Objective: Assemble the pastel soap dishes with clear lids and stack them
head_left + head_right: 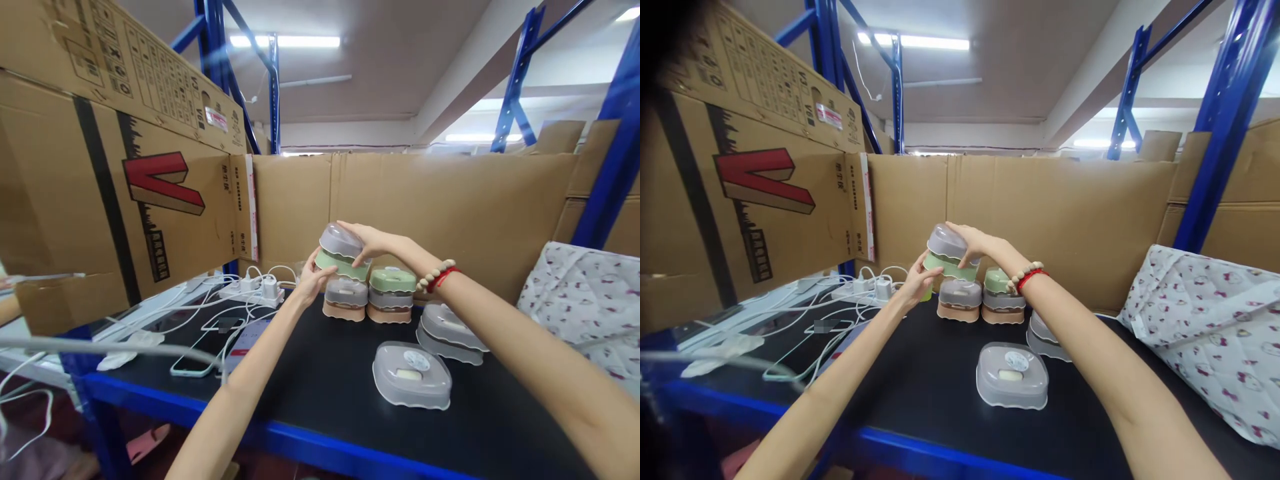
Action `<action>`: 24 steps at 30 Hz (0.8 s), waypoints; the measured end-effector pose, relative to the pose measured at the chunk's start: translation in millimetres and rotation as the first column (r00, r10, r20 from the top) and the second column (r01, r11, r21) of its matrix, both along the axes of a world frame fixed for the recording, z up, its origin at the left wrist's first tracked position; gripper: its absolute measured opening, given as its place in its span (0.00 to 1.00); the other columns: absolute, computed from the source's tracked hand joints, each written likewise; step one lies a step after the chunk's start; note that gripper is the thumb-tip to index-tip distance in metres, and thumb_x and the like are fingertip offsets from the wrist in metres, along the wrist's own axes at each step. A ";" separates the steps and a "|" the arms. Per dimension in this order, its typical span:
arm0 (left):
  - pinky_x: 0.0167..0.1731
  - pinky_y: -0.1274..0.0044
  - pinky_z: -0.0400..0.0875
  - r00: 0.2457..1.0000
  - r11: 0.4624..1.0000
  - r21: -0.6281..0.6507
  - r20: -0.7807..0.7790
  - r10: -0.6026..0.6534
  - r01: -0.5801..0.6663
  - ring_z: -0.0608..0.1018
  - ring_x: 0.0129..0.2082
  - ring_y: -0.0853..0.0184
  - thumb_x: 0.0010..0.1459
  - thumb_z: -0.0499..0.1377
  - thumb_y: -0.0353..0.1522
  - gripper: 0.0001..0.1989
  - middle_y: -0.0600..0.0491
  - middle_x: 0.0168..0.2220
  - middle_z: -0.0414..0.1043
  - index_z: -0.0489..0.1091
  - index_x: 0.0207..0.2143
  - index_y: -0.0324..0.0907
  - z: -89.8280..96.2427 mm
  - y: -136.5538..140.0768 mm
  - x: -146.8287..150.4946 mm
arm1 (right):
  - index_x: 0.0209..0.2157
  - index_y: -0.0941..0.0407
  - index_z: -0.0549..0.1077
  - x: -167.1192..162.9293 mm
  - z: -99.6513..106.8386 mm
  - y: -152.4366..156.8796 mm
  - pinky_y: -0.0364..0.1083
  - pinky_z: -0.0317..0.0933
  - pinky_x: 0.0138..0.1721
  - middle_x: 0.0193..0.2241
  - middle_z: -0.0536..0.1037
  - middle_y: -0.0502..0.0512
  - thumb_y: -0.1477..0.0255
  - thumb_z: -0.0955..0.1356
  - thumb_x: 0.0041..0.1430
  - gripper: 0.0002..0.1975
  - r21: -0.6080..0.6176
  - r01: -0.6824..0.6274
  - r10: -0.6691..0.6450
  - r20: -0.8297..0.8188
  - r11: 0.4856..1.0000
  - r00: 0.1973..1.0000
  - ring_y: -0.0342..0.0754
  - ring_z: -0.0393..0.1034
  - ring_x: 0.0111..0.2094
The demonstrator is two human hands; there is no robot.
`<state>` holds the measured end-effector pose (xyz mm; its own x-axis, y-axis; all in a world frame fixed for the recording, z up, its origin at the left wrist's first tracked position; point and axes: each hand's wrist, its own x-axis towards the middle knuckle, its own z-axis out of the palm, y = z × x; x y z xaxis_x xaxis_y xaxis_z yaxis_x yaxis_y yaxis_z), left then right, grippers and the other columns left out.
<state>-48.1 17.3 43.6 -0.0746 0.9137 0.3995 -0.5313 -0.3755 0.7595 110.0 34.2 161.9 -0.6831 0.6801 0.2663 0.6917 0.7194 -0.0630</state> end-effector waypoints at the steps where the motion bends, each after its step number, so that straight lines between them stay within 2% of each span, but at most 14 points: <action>1: 0.51 0.70 0.66 1.000 1.000 0.001 0.011 -0.014 0.014 0.74 0.47 0.63 0.29 0.69 0.23 0.36 0.52 0.41 0.75 0.68 0.47 0.43 0.3 7.5 4.2 | 0.65 0.53 0.43 1.3 -0.3 6.2 0.57 0.48 0.61 0.63 0.54 0.62 0.72 0.77 0.34 0.59 -0.005 0.027 -0.027 0.000 1.000 1.000 0.59 0.49 0.62; 4: 0.50 0.69 0.67 0.998 0.998 -0.020 -0.002 -0.065 0.065 0.76 0.44 0.63 0.30 0.69 0.23 0.34 0.53 0.38 0.75 0.69 0.45 0.42 -6.1 26.2 12.6 | 0.65 0.53 0.45 4.1 -6.6 21.0 0.57 0.47 0.61 0.63 0.55 0.63 0.72 0.78 0.33 0.60 -0.037 0.085 -0.085 0.004 0.996 0.996 0.60 0.49 0.63; 6: 0.50 0.69 0.67 0.997 0.996 -0.032 -0.018 -0.081 0.080 0.75 0.45 0.63 0.32 0.69 0.24 0.32 0.52 0.40 0.74 0.69 0.45 0.42 -15.5 37.4 13.6 | 0.65 0.52 0.46 4.9 -14.0 28.7 0.57 0.48 0.60 0.63 0.55 0.64 0.71 0.78 0.32 0.60 -0.060 0.098 -0.098 0.002 0.993 0.995 0.60 0.49 0.62; 10: 0.53 0.70 0.65 0.996 0.999 -0.051 -0.084 -0.012 0.008 0.73 0.50 0.61 0.32 0.70 0.27 0.33 0.47 0.47 0.72 0.67 0.46 0.42 -41.3 58.6 7.5 | 0.65 0.52 0.45 2.8 -32.4 38.4 0.58 0.49 0.59 0.63 0.54 0.66 0.68 0.79 0.29 0.62 -0.085 0.142 -0.140 0.028 0.986 0.990 0.61 0.50 0.62; 12: 0.54 0.69 0.63 0.986 0.997 -0.040 -0.160 0.051 -0.059 0.72 0.51 0.60 0.31 0.71 0.29 0.35 0.46 0.50 0.71 0.67 0.47 0.41 -54.4 66.8 3.5 | 0.65 0.51 0.45 0.5 -40.7 39.8 0.60 0.50 0.59 0.63 0.53 0.66 0.67 0.79 0.28 0.63 -0.083 0.195 -0.190 0.068 0.977 0.979 0.62 0.49 0.63; 15: 0.56 0.67 0.60 0.949 0.996 0.024 -0.301 0.089 -0.086 0.71 0.54 0.58 0.32 0.72 0.33 0.37 0.44 0.51 0.71 0.67 0.48 0.41 -68.7 72.6 -0.8 | 0.64 0.47 0.47 -2.4 -48.8 38.7 0.64 0.47 0.58 0.64 0.51 0.62 0.69 0.79 0.29 0.61 -0.067 0.286 -0.275 0.143 0.956 0.951 0.63 0.44 0.64; 18: 0.58 0.66 0.58 0.931 0.998 0.056 -0.362 0.051 -0.033 0.67 0.57 0.56 0.31 0.71 0.36 0.38 0.44 0.53 0.69 0.68 0.50 0.41 -73.5 71.2 -2.1 | 0.63 0.45 0.49 -3.4 -52.3 36.9 0.64 0.45 0.59 0.64 0.51 0.60 0.71 0.78 0.32 0.57 -0.053 0.324 -0.312 0.161 0.945 0.936 0.61 0.43 0.64; 21: 0.59 0.65 0.56 0.929 0.995 0.092 -0.369 0.002 0.035 0.65 0.59 0.55 0.35 0.69 0.38 0.39 0.47 0.55 0.68 0.67 0.53 0.43 -73.0 68.1 -1.4 | 0.63 0.47 0.50 -2.7 -55.0 35.5 0.62 0.46 0.60 0.64 0.51 0.61 0.71 0.77 0.36 0.54 -0.043 0.335 -0.327 0.135 0.941 0.935 0.60 0.43 0.64; 24: 0.60 0.65 0.54 0.926 0.996 0.085 -0.376 0.020 0.013 0.62 0.60 0.56 0.38 0.68 0.39 0.37 0.48 0.55 0.68 0.66 0.54 0.44 -72.6 66.7 1.2 | 0.63 0.48 0.50 -0.8 -59.3 33.6 0.61 0.46 0.60 0.64 0.51 0.61 0.68 0.76 0.38 0.52 -0.018 0.342 -0.338 0.104 0.940 0.935 0.60 0.43 0.65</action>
